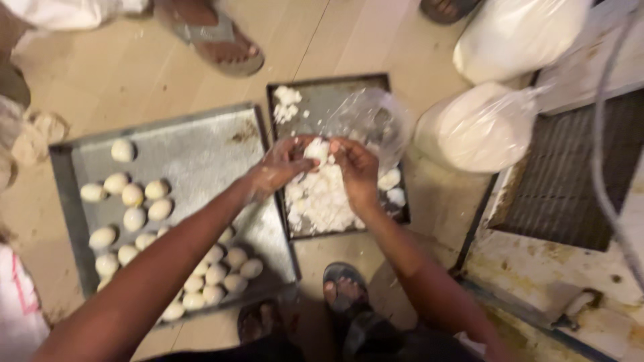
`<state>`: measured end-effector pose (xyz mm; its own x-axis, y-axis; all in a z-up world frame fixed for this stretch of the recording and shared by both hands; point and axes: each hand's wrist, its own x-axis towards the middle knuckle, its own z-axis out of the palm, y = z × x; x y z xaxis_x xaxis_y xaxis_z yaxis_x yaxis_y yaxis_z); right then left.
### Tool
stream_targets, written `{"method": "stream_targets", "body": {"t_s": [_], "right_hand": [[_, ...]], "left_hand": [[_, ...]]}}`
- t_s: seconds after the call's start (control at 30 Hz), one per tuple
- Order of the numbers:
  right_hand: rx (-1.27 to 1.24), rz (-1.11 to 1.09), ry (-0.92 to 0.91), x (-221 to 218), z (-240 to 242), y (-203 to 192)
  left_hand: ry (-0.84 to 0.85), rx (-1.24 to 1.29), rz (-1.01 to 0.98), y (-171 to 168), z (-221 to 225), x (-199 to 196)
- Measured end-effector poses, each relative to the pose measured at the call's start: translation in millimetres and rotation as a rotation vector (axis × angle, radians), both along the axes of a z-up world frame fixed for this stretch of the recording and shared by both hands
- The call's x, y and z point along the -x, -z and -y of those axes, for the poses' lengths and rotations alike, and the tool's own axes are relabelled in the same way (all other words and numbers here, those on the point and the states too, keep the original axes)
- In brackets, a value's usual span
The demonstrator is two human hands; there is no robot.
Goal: The person peels hard-boiled eggs by hand, placing the peeled eggs into a metal tray and the shells into a separate tray.
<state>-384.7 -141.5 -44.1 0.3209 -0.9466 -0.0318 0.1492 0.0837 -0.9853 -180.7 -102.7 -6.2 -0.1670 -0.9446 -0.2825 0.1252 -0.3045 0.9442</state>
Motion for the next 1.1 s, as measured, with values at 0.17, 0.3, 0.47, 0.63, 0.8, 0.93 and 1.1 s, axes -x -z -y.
{"method": "stream_targets", "body": {"t_s": [0.17,0.3,0.47,0.63,0.8,0.93,1.1], "right_hand": [[0.118,-0.272,-0.038,5,16,-41],[-0.150,0.302,0.027,15,44,-158],[0.141,1.060,-0.488,70,43,-325],[0.359,1.099,-0.863,87,33,-363],[-0.161,0.645,-0.275,37,52,-236],[-0.339,-0.182,-0.308,3,18,-131],[0.022,-0.230,-0.184,-13,-10,-69]], "left_hand": [[-0.005,0.038,0.096,10,5,1],[-0.102,-0.176,0.079,15,1,3],[-0.082,-0.363,0.154,12,4,5],[-0.080,-0.120,0.046,10,4,14],[-0.140,-0.175,0.001,-12,8,23],[-0.222,-0.176,-0.006,-8,5,29],[-0.272,-0.158,-0.114,3,-2,25]]}}
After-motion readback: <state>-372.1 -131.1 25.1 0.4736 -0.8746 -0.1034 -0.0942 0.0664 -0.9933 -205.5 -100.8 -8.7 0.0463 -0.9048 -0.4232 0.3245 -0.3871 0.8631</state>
